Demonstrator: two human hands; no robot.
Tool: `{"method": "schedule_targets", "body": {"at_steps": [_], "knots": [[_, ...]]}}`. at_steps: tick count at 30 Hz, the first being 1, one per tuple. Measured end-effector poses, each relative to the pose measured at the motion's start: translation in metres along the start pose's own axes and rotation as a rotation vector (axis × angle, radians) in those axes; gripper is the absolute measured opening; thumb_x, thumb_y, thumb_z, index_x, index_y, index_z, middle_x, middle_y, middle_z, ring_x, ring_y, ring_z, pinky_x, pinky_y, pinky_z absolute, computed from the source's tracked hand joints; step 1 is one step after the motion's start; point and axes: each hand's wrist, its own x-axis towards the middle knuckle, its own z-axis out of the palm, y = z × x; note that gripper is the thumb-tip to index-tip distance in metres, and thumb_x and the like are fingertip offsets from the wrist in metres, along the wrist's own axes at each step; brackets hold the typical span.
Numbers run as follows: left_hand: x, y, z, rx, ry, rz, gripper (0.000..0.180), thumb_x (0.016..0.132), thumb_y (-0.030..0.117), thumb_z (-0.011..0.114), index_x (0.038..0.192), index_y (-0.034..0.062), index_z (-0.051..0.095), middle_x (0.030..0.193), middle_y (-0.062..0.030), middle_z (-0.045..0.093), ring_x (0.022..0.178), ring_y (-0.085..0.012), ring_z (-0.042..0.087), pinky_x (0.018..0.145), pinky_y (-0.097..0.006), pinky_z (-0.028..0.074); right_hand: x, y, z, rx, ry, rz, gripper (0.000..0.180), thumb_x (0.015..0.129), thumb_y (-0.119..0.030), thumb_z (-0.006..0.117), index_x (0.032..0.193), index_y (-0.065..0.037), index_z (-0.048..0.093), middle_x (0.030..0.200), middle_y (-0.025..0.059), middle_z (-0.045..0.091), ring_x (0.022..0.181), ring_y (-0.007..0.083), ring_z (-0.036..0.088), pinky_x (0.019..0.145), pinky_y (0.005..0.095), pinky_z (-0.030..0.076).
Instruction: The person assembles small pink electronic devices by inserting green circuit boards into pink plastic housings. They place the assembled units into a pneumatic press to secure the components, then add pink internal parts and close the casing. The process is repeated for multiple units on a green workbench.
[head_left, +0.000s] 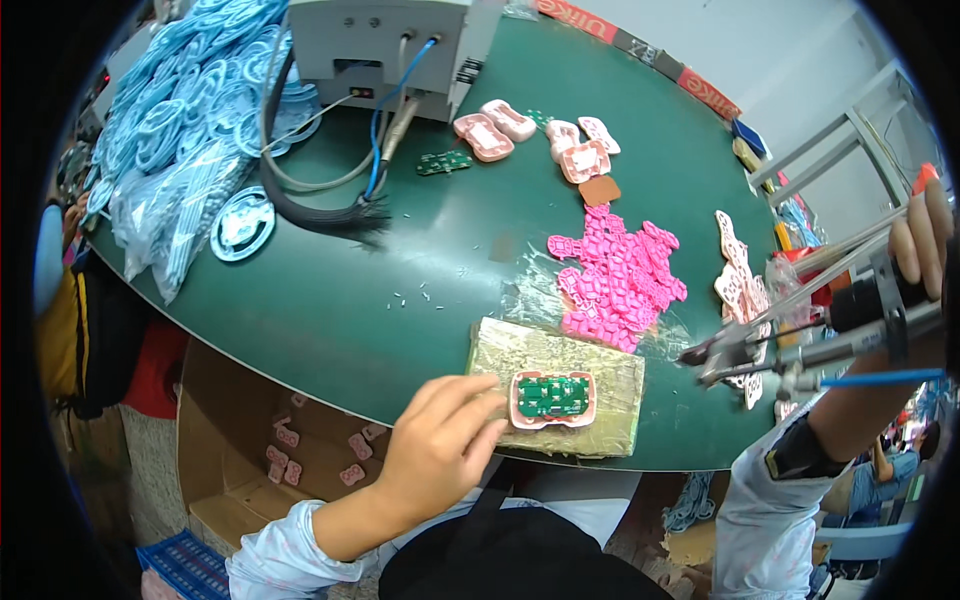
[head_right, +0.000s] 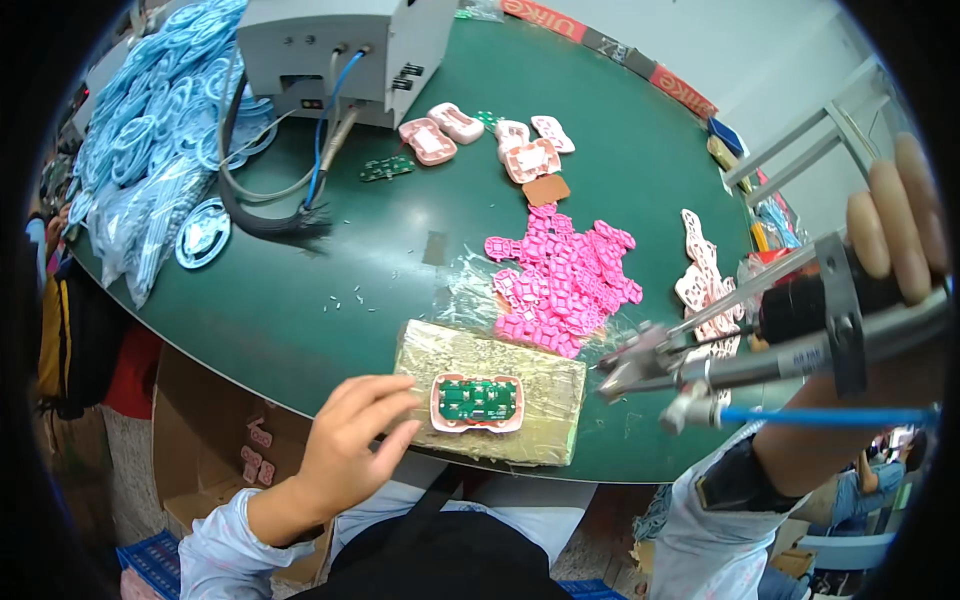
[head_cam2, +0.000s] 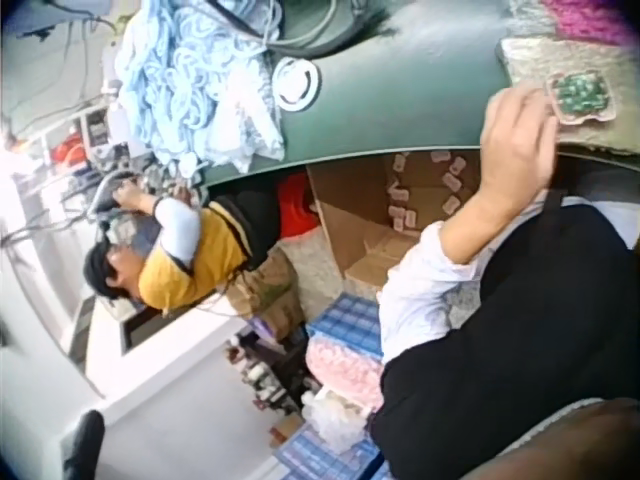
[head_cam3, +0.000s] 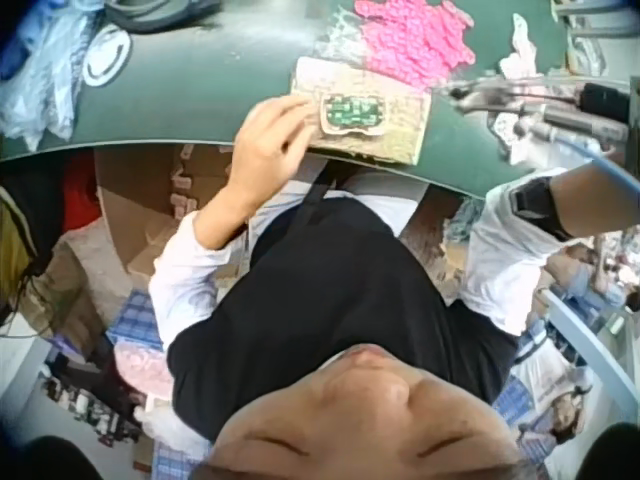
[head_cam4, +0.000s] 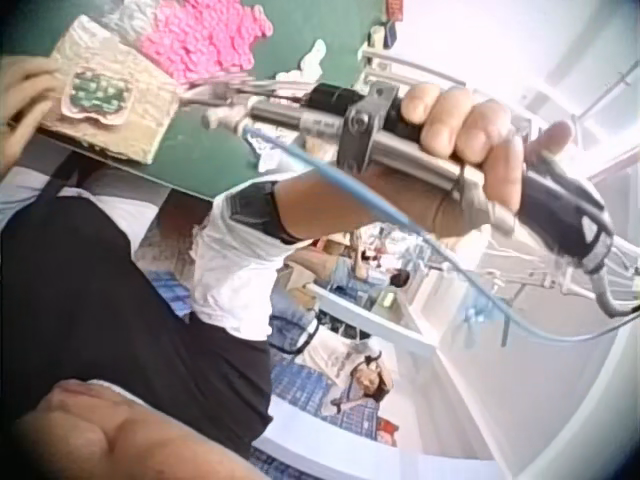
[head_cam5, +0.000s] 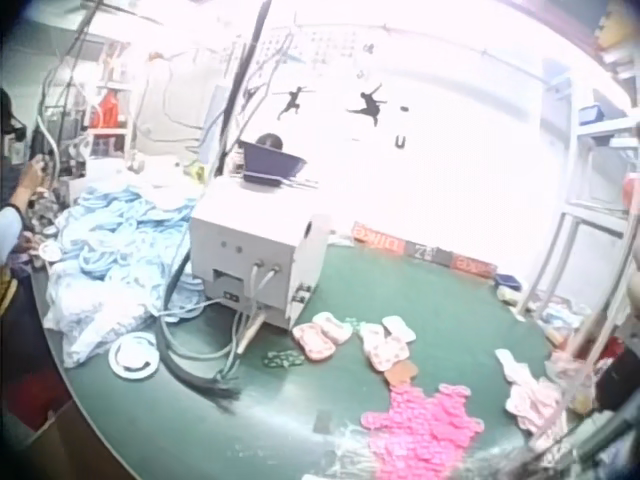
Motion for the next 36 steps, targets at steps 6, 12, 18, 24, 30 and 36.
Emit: {"method": "schedule_targets", "body": {"at_steps": [6, 12, 18, 24, 30, 36], "knots": [[0.036, 0.001, 0.012, -0.124, -0.161, -0.013, 0.033, 0.071, 0.008, 0.076, 0.103, 0.0069, 0.066, 0.113, -0.0123, 0.058, 0.103, -0.0311, 0.053, 0.088, -0.039, 0.045, -0.020, 0.041, -0.015, -0.210, 0.360, -0.065, 0.022, 0.092, -0.018, 0.045, 0.079, -0.001, 0.050, 0.064, 0.0068, 0.047, 0.054, 0.0223, 0.055, 0.050, 0.0378, 0.052], [0.047, -0.001, 0.018, -0.068, -0.350, -0.052, 0.043, 0.069, 0.013, 0.079, 0.108, 0.0050, 0.063, 0.115, -0.0127, 0.057, 0.107, -0.0324, 0.051, 0.090, -0.039, 0.042, -0.045, 0.049, -0.024, -0.212, 0.394, 0.015, 0.030, 0.099, -0.022, 0.043, 0.113, 0.005, 0.043, 0.088, 0.0089, 0.048, 0.074, 0.0169, 0.051, 0.073, 0.0314, 0.046], [0.034, -0.002, 0.011, 0.008, -0.308, 0.032, 0.057, 0.064, 0.017, 0.082, 0.115, 0.0037, 0.061, 0.115, -0.0124, 0.059, 0.104, -0.0352, 0.054, 0.090, -0.043, 0.043, -0.066, 0.037, -0.026, -0.581, 0.739, -0.074, 0.070, 0.097, -0.050, 0.038, 0.141, 0.005, 0.033, 0.124, 0.0205, 0.052, 0.114, 0.0256, 0.052, 0.098, 0.0402, 0.042], [0.038, 0.012, 0.026, -0.031, -0.244, -0.020, 0.053, 0.064, 0.012, 0.081, 0.111, 0.0000, 0.061, 0.114, -0.0170, 0.059, 0.104, -0.0347, 0.056, 0.092, -0.043, 0.043, -0.180, 0.081, -0.069, -1.428, 0.886, 0.338, 0.018, 0.090, -0.014, 0.062, 0.092, 0.003, 0.067, 0.083, 0.0101, 0.066, 0.071, 0.0135, 0.060, 0.061, 0.0285, 0.047], [0.046, 0.018, 0.015, -0.002, -0.175, 0.018, 0.050, 0.074, 0.002, 0.073, 0.122, 0.0011, 0.057, 0.120, -0.0183, 0.059, 0.110, -0.0350, 0.055, 0.095, -0.042, 0.043, -0.263, 0.133, -0.052, -1.536, 0.520, 1.450, 0.063, 0.062, -0.054, 0.081, 0.087, 0.002, 0.065, 0.084, 0.0202, 0.067, 0.080, 0.0369, 0.065, 0.074, 0.0472, 0.051], [0.048, 0.018, 0.005, 0.011, -0.081, -0.040, 0.036, 0.072, 0.001, 0.069, 0.108, -0.0015, 0.062, 0.112, -0.0185, 0.060, 0.103, -0.0332, 0.058, 0.089, -0.039, 0.046, -0.277, 0.137, -0.041, -1.439, 0.783, 1.157, 0.029, 0.074, -0.023, 0.074, 0.095, -0.004, 0.067, 0.086, 0.0164, 0.065, 0.077, 0.0347, 0.065, 0.068, 0.0413, 0.051]]}}
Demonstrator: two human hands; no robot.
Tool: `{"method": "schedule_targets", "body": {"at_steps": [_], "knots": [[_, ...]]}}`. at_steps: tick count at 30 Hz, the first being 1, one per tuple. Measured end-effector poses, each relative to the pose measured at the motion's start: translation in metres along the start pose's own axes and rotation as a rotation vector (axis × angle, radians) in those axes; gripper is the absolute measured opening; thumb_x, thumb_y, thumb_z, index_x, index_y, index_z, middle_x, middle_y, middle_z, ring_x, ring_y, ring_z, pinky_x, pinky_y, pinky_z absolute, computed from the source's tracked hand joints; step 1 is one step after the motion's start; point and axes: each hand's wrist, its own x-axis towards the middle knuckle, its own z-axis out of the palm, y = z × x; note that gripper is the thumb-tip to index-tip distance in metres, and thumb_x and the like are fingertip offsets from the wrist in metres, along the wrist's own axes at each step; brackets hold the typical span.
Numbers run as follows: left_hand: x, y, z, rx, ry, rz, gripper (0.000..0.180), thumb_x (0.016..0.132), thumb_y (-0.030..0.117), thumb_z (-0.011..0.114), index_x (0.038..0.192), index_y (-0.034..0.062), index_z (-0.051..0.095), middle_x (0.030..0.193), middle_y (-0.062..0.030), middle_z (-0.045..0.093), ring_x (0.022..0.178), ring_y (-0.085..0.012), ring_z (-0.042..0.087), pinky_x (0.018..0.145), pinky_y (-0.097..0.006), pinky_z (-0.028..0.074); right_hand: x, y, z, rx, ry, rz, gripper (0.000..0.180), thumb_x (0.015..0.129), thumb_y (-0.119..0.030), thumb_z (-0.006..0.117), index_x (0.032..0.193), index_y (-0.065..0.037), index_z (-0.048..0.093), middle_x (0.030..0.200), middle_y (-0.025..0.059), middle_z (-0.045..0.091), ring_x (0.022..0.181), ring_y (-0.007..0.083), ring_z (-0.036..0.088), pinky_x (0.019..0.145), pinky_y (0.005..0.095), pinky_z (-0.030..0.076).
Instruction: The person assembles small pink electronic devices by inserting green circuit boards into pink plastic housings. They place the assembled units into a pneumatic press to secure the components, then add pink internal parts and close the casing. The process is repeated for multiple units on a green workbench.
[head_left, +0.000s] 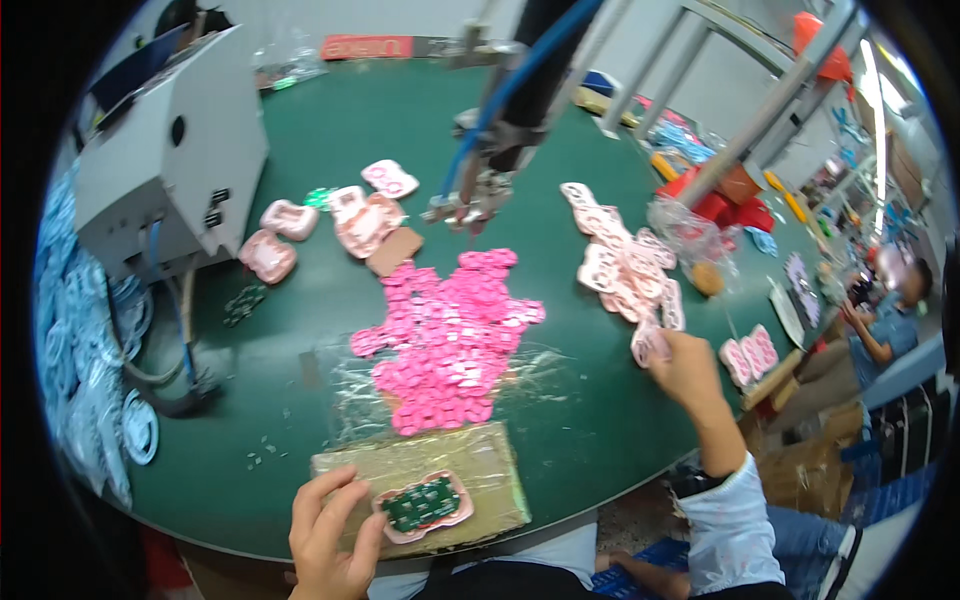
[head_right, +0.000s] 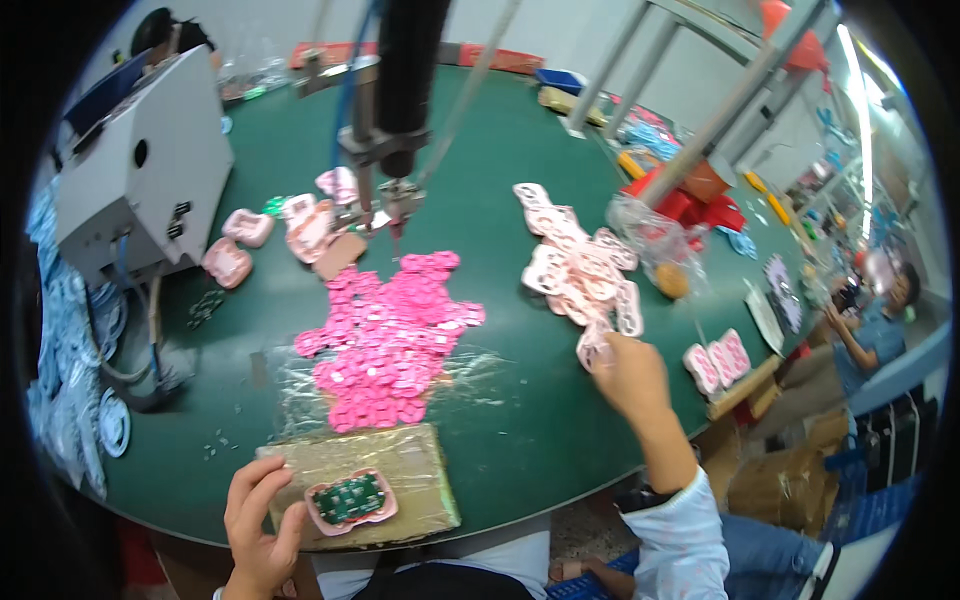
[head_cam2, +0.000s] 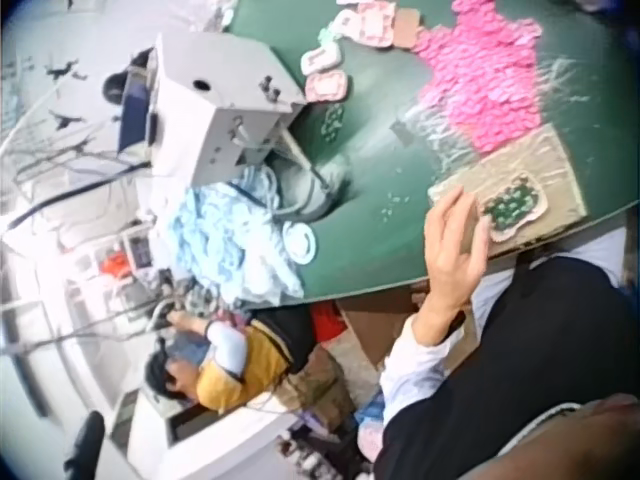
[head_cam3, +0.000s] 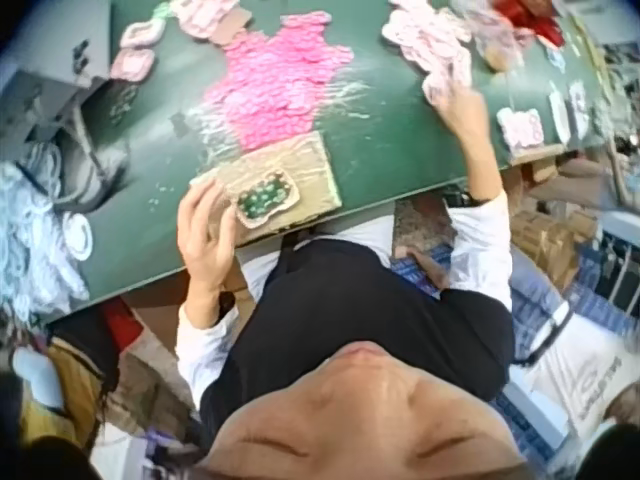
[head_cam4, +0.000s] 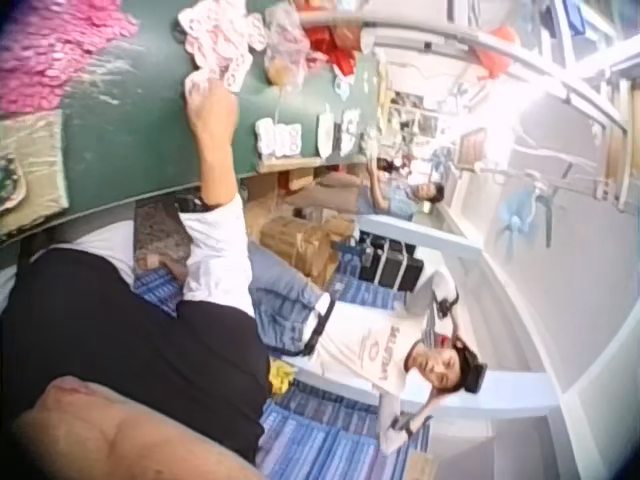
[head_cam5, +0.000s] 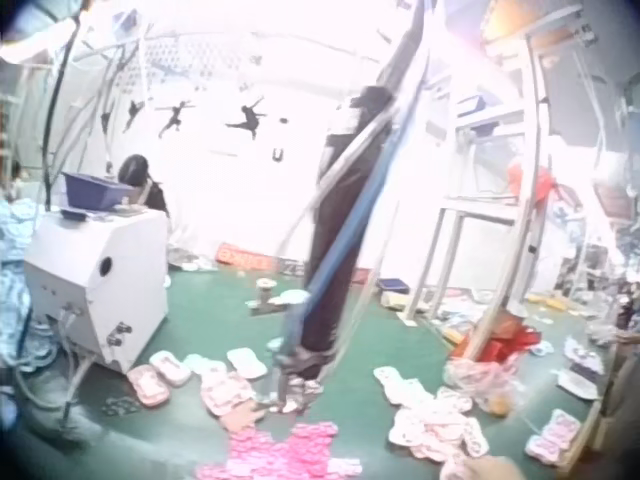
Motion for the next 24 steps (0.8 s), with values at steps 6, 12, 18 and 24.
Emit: {"method": "schedule_targets", "body": {"at_steps": [6, 12, 18, 24], "knots": [[0.038, 0.019, 0.017, -0.215, -0.108, 0.058, 0.030, 0.077, 0.004, 0.073, 0.107, 0.0005, 0.066, 0.113, -0.0171, 0.062, 0.094, -0.0268, 0.065, 0.078, -0.033, 0.052, -0.035, -0.081, -0.036, 0.811, -0.143, -0.259, 0.013, 0.081, -0.002, 0.068, 0.094, -0.001, 0.069, 0.085, 0.0061, 0.065, 0.075, 0.0112, 0.063, 0.060, 0.0249, 0.048], [0.036, 0.029, 0.044, -0.672, -0.518, -0.496, 0.036, 0.087, 0.008, 0.066, 0.120, -0.0032, 0.058, 0.111, -0.0148, 0.066, 0.097, -0.0159, 0.065, 0.083, -0.028, 0.052, -0.038, -0.160, -0.032, 0.992, -0.584, -0.453, 0.025, 0.081, -0.012, 0.074, 0.102, -0.001, 0.069, 0.088, 0.0055, 0.068, 0.079, 0.0117, 0.063, 0.068, 0.0260, 0.051], [0.032, 0.016, 0.027, -1.117, -0.241, -0.663, 0.029, 0.091, 0.003, 0.060, 0.119, -0.0072, 0.055, 0.109, -0.0137, 0.067, 0.097, -0.0144, 0.064, 0.087, -0.028, 0.052, 0.042, -0.100, 0.065, 0.367, -0.062, -0.472, 0.020, 0.080, -0.017, 0.074, 0.093, -0.002, 0.069, 0.085, 0.0087, 0.067, 0.075, 0.0171, 0.063, 0.066, 0.0297, 0.050], [0.024, 0.008, 0.024, -1.194, -0.240, -0.733, 0.032, 0.092, 0.003, 0.059, 0.123, -0.0053, 0.053, 0.112, -0.0131, 0.066, 0.098, -0.0139, 0.064, 0.086, -0.027, 0.052, 0.040, -0.104, 0.076, 0.719, -0.177, -0.501, 0.020, 0.078, -0.015, 0.076, 0.090, -0.001, 0.068, 0.079, 0.0075, 0.063, 0.072, 0.0169, 0.060, 0.062, 0.0313, 0.047]]}}
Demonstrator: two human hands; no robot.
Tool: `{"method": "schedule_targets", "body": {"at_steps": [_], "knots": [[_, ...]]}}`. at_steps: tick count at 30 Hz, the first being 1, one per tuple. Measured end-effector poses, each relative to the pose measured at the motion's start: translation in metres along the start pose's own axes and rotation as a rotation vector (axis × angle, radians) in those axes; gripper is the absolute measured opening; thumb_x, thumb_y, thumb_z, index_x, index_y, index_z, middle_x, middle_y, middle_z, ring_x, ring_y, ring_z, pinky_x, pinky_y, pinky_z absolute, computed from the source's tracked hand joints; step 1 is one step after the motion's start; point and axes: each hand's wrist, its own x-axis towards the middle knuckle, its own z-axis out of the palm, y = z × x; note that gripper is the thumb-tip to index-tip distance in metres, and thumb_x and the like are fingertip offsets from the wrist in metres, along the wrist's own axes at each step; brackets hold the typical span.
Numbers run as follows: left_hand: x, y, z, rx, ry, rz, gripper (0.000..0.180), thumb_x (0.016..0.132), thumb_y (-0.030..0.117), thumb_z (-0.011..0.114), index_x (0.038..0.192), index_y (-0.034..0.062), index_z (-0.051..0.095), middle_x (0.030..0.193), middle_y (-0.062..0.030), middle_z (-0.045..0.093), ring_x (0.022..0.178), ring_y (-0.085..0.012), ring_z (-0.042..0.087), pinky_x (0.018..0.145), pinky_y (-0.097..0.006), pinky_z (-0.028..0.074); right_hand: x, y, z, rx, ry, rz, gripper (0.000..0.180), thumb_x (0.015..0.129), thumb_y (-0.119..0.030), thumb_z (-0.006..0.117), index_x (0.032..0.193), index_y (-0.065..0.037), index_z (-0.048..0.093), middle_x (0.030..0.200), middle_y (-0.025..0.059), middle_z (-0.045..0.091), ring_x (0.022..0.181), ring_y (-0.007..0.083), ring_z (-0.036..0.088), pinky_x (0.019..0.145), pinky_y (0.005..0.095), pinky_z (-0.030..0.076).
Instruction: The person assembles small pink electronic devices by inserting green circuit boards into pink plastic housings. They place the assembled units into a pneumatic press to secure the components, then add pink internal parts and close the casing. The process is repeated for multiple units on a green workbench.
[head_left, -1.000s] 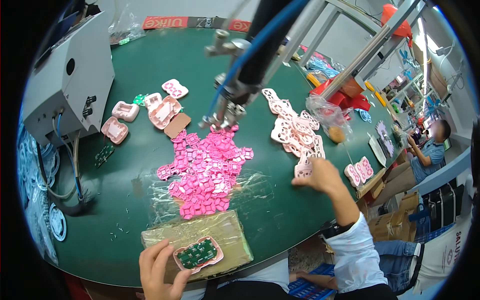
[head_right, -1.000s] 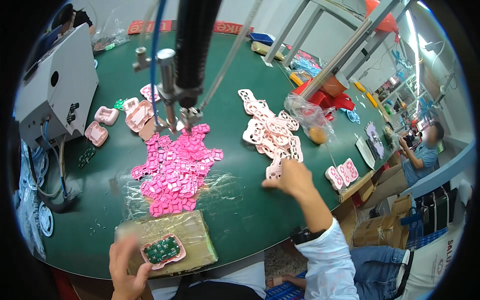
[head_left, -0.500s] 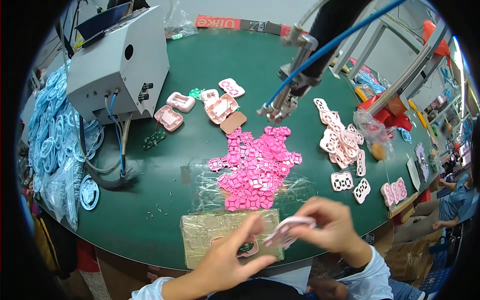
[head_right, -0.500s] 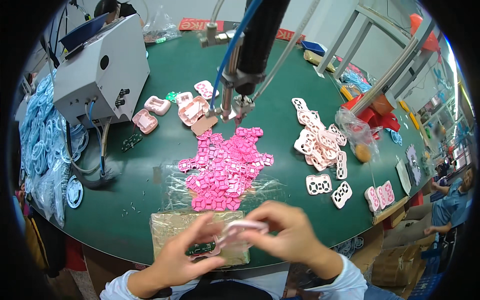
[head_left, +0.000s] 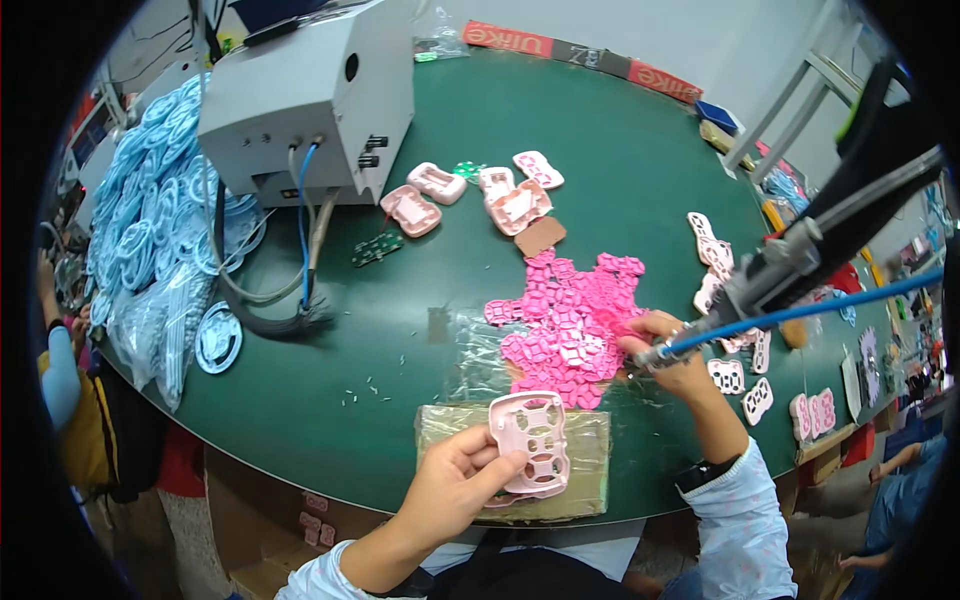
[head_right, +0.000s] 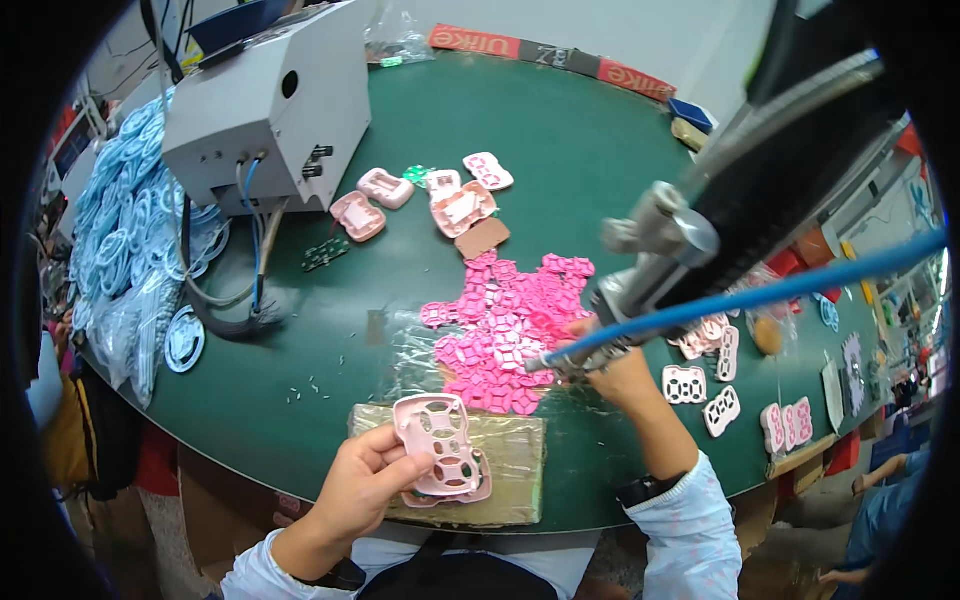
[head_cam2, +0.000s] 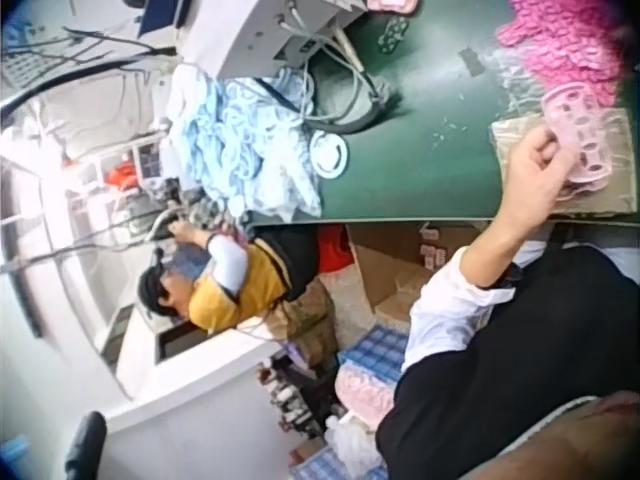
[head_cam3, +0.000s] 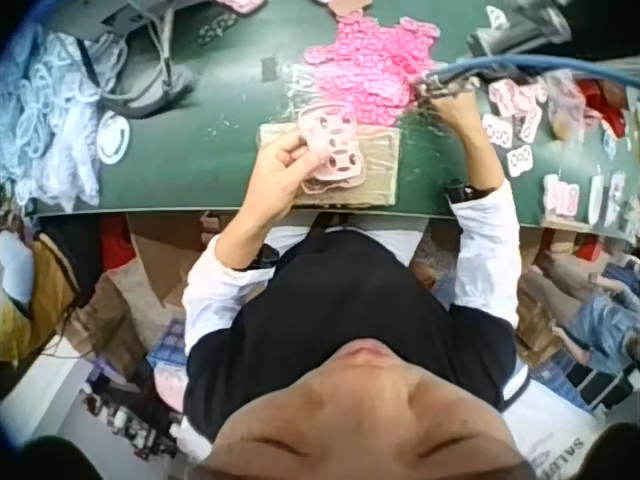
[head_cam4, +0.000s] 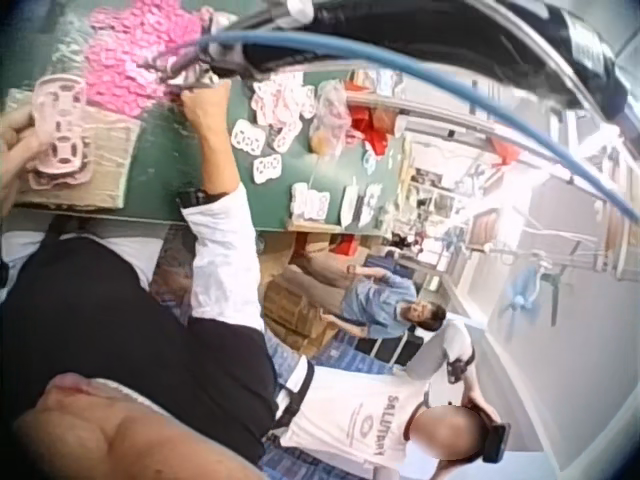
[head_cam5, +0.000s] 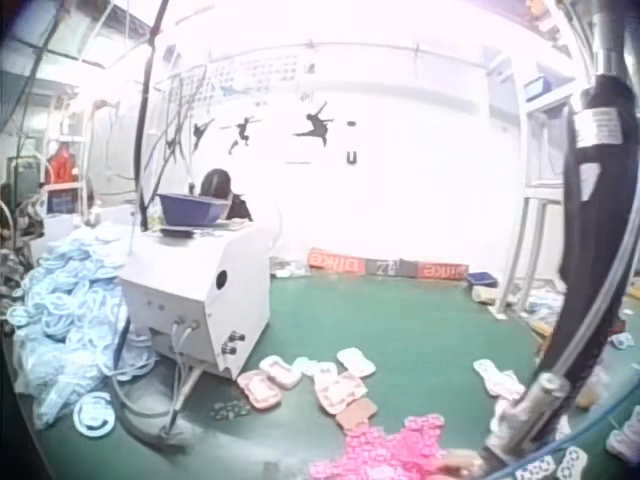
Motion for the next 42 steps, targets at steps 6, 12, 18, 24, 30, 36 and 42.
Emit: {"method": "schedule_targets", "body": {"at_steps": [6, 12, 18, 24, 30, 36, 42], "knots": [[-0.004, -0.002, 0.007, -0.229, 0.051, 0.023, 0.046, 0.086, -0.006, 0.061, 0.130, -0.0019, 0.047, 0.112, -0.0144, 0.065, 0.098, -0.0195, 0.066, 0.085, -0.033, 0.055, -0.046, -0.037, -0.054, 0.228, 0.098, 0.485, 0.016, 0.084, -0.003, 0.065, 0.098, 0.003, 0.059, 0.080, 0.0075, 0.065, 0.067, 0.0135, 0.063, 0.057, 0.0238, 0.051], [0.004, -0.014, 0.017, -0.200, 0.042, 0.062, 0.038, 0.091, 0.002, 0.060, 0.127, -0.0024, 0.050, 0.109, -0.0119, 0.066, 0.098, -0.0153, 0.065, 0.084, -0.031, 0.055, -0.097, -0.086, -0.054, 0.596, 0.027, 0.389, 0.020, 0.082, 0.000, 0.069, 0.099, 0.003, 0.059, 0.084, 0.0083, 0.066, 0.070, 0.0131, 0.064, 0.062, 0.0247, 0.053], [0.001, -0.013, 0.028, -0.206, 0.044, 0.003, 0.029, 0.098, 0.013, 0.052, 0.123, -0.0027, 0.052, 0.112, -0.0123, 0.064, 0.099, -0.0188, 0.065, 0.087, -0.034, 0.055, -0.080, -0.140, -0.023, 0.752, -0.139, 0.355, 0.020, 0.080, 0.004, 0.071, 0.099, 0.004, 0.064, 0.089, 0.0091, 0.067, 0.075, 0.0126, 0.065, 0.063, 0.0235, 0.053], [-0.001, -0.015, 0.025, -0.346, -0.106, -0.058, 0.039, 0.100, 0.021, 0.046, 0.132, -0.0014, 0.044, 0.123, -0.0170, 0.058, 0.109, -0.0264, 0.062, 0.094, -0.044, 0.053, -0.066, -0.166, -0.003, 0.524, -0.167, 0.403, 0.019, 0.079, -0.005, 0.077, 0.094, 0.001, 0.067, 0.079, 0.0042, 0.068, 0.071, 0.0064, 0.064, 0.065, 0.0200, 0.052], [-0.005, -0.020, 0.027, -0.149, -0.138, 0.039, 0.042, 0.094, 0.005, 0.055, 0.133, -0.0025, 0.043, 0.122, -0.0167, 0.058, 0.111, -0.0239, 0.060, 0.096, -0.042, 0.052, -0.062, -0.167, 0.004, 0.340, -0.214, 0.383, 0.018, 0.077, -0.007, 0.077, 0.091, 0.000, 0.068, 0.077, 0.0028, 0.068, 0.066, 0.0040, 0.060, 0.060, 0.0187, 0.049], [-0.006, -0.020, 0.025, -0.153, -0.166, 0.055, 0.040, 0.091, -0.001, 0.059, 0.129, -0.0042, 0.046, 0.117, -0.0125, 0.061, 0.107, -0.0180, 0.061, 0.091, -0.032, 0.054, -0.059, -0.167, 0.007, 0.214, -0.228, 0.278, 0.019, 0.078, -0.007, 0.077, 0.092, 0.000, 0.067, 0.075, -0.0004, 0.062, 0.059, 0.0018, 0.049, 0.053, 0.0180, 0.041], [-0.006, -0.017, 0.030, -0.023, -0.042, 0.048, 0.034, 0.091, 0.003, 0.061, 0.124, -0.0028, 0.052, 0.112, -0.0117, 0.064, 0.099, -0.0173, 0.064, 0.086, -0.033, 0.056, -0.063, -0.163, 0.016, 0.354, -0.192, 0.392, 0.033, 0.079, -0.009, 0.077, 0.106, 0.000, 0.060, 0.086, 0.0013, 0.062, 0.062, 0.0022, 0.049, 0.054, 0.0166, 0.041]]}}
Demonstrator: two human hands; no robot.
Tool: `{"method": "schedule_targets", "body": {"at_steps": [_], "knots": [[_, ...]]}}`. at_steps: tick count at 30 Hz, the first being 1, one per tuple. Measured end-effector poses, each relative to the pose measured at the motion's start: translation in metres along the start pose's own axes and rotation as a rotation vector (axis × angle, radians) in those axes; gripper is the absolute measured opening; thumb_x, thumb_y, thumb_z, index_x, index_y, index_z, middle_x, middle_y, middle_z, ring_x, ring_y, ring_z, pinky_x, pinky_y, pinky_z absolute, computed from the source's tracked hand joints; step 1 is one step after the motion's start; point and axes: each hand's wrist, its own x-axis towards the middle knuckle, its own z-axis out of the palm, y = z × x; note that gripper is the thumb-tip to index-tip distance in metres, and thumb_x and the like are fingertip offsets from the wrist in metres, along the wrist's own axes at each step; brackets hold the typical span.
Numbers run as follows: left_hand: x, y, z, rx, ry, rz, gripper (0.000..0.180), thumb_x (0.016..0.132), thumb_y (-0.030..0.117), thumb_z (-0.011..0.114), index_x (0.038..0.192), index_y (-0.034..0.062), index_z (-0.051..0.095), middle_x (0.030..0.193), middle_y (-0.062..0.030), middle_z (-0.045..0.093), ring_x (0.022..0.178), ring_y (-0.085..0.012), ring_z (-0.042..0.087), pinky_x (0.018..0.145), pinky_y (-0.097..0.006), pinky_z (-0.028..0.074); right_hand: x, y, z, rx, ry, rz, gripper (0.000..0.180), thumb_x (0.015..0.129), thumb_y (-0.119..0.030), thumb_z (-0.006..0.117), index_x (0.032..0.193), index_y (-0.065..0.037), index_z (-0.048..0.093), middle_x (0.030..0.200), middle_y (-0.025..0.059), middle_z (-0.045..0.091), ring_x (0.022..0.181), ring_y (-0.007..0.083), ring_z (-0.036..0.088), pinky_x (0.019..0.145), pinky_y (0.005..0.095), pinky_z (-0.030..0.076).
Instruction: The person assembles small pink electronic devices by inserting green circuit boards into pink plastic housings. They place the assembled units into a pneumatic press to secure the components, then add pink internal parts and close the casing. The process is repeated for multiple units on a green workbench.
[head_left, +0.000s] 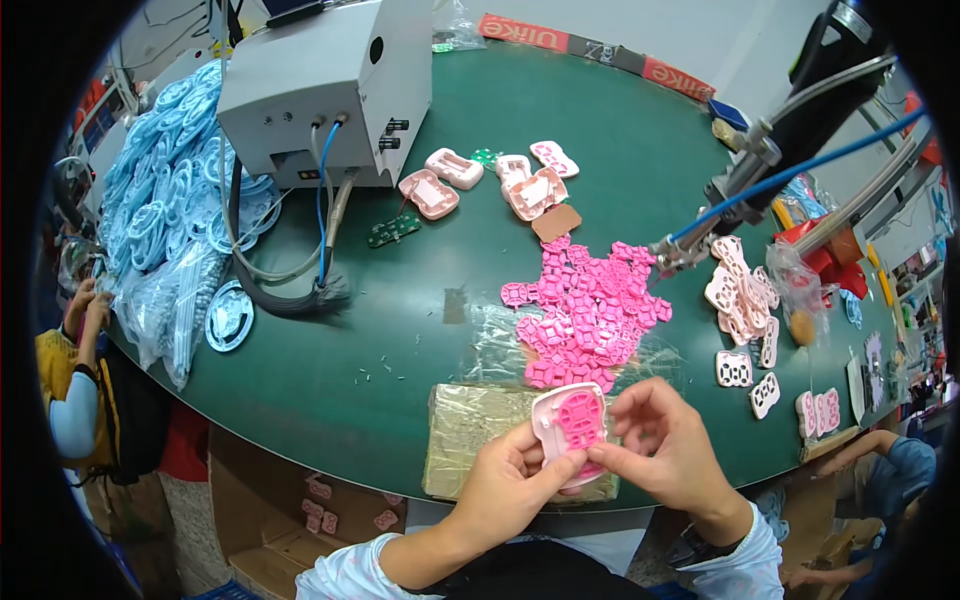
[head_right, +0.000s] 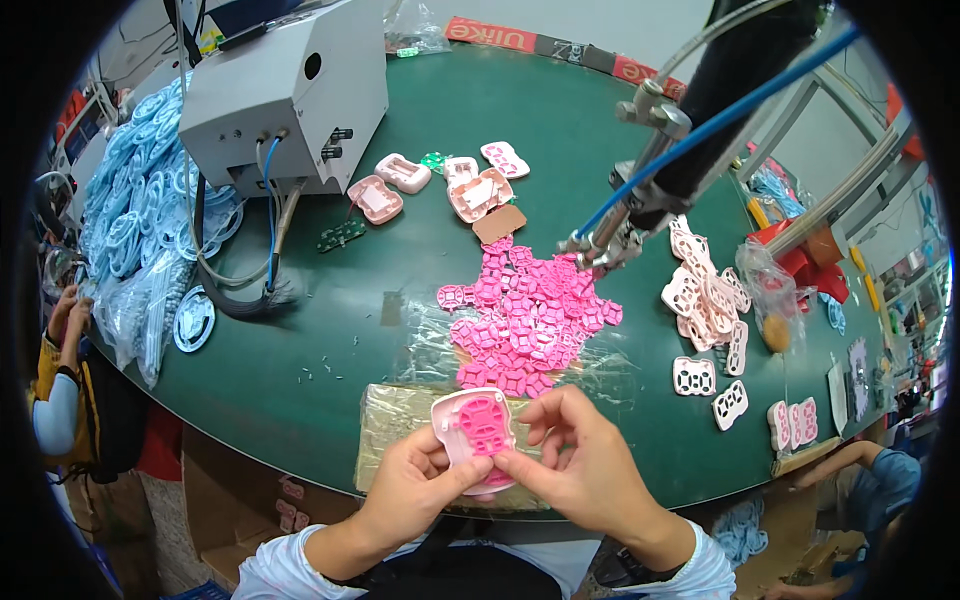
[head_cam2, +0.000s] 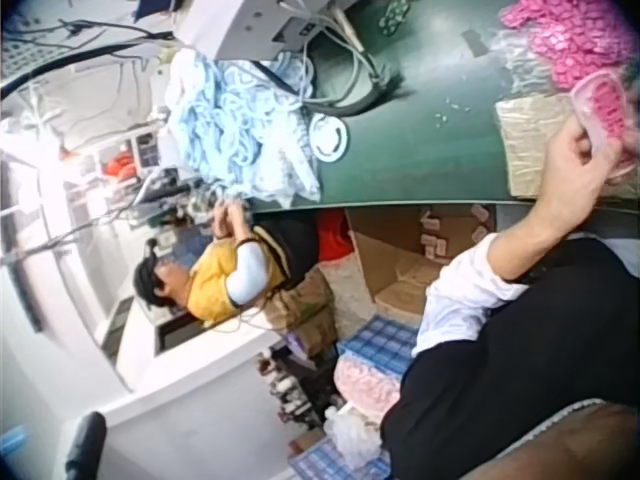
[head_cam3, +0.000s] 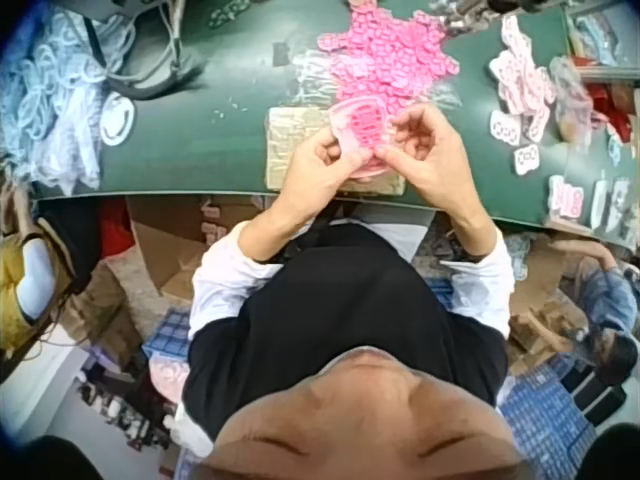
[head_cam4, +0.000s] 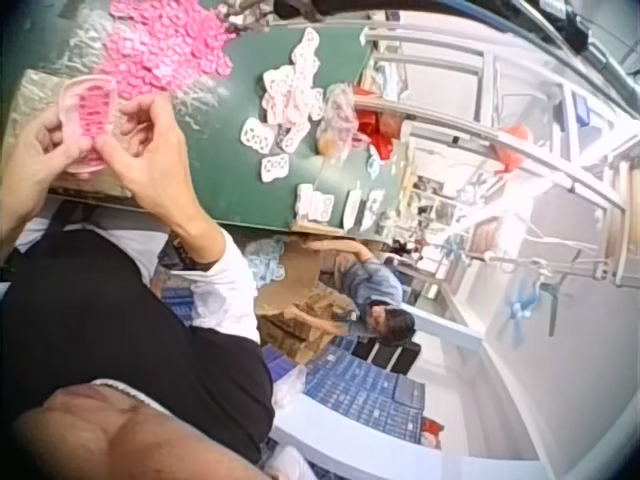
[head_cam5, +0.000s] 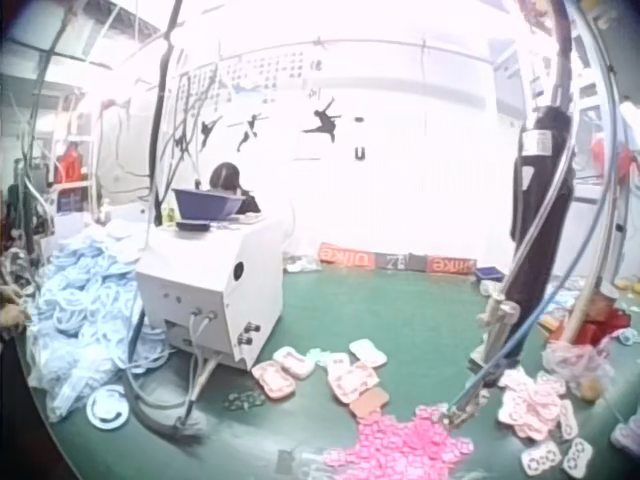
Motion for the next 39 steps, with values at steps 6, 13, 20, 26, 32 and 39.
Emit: {"method": "schedule_targets", "body": {"at_steps": [6, 13, 20, 26, 32, 39], "knots": [[-0.006, -0.013, 0.004, 0.228, 0.053, 0.128, 0.027, 0.093, 0.010, 0.061, 0.117, -0.0016, 0.058, 0.092, -0.0035, 0.064, 0.078, -0.0071, 0.059, 0.067, -0.024, 0.049, 0.007, -0.004, 0.007, 0.219, -0.028, -0.026, 0.027, 0.083, -0.009, 0.073, 0.106, 0.000, 0.060, 0.089, 0.0027, 0.063, 0.068, 0.0040, 0.055, 0.057, 0.0179, 0.044], [-0.005, -0.013, 0.008, 0.143, 0.007, 0.159, 0.029, 0.094, 0.012, 0.060, 0.119, -0.0020, 0.056, 0.093, -0.0037, 0.063, 0.078, -0.0064, 0.059, 0.068, -0.023, 0.049, 0.014, 0.016, 0.011, 0.478, -0.010, -0.100, 0.010, 0.085, -0.004, 0.069, 0.089, -0.001, 0.061, 0.082, 0.0023, 0.064, 0.073, 0.0044, 0.058, 0.063, 0.0205, 0.046], [-0.007, 0.007, 0.000, 0.011, -0.035, -0.037, 0.027, 0.093, 0.006, 0.060, 0.117, -0.0044, 0.056, 0.098, -0.0089, 0.067, 0.070, -0.0117, 0.065, 0.064, -0.023, 0.054, 0.014, 0.021, 0.006, 0.528, 0.035, -0.113, 0.021, 0.087, -0.005, 0.068, 0.103, 0.000, 0.057, 0.093, 0.0063, 0.065, 0.082, 0.0101, 0.062, 0.072, 0.0234, 0.051], [-0.005, 0.013, -0.005, 0.091, -0.048, -0.033, 0.027, 0.093, 0.009, 0.061, 0.116, -0.0041, 0.058, 0.093, -0.0061, 0.066, 0.065, -0.0083, 0.062, 0.059, -0.022, 0.052, 0.007, 0.012, 0.001, 0.618, -0.110, -0.052, 0.035, 0.085, -0.004, 0.069, 0.117, 0.001, 0.054, 0.103, 0.0075, 0.063, 0.093, 0.0124, 0.062, 0.079, 0.0261, 0.051], [-0.006, -0.001, 0.002, 0.089, 0.001, 0.068, 0.033, 0.094, 0.013, 0.060, 0.122, -0.0043, 0.054, 0.094, -0.0071, 0.066, 0.074, -0.0106, 0.065, 0.064, -0.022, 0.053, 0.011, 0.019, 0.003, 0.401, -0.071, -0.088, 0.030, 0.083, -0.005, 0.073, 0.108, 0.000, 0.058, 0.099, 0.0030, 0.062, 0.089, 0.0077, 0.059, 0.077, 0.0241, 0.050], [-0.003, 0.029, -0.029, -0.199, -0.281, -0.395, 0.042, 0.097, 0.018, 0.055, 0.133, -0.0021, 0.047, 0.096, -0.0124, 0.068, 0.070, -0.0153, 0.067, 0.057, -0.021, 0.053, 0.013, 0.000, -0.026, -0.155, -0.136, -0.712, 0.057, 0.067, -0.008, 0.084, 0.119, -0.005, 0.061, 0.123, 0.0157, 0.060, 0.115, 0.0266, 0.057, 0.082, 0.0367, 0.051]]}}
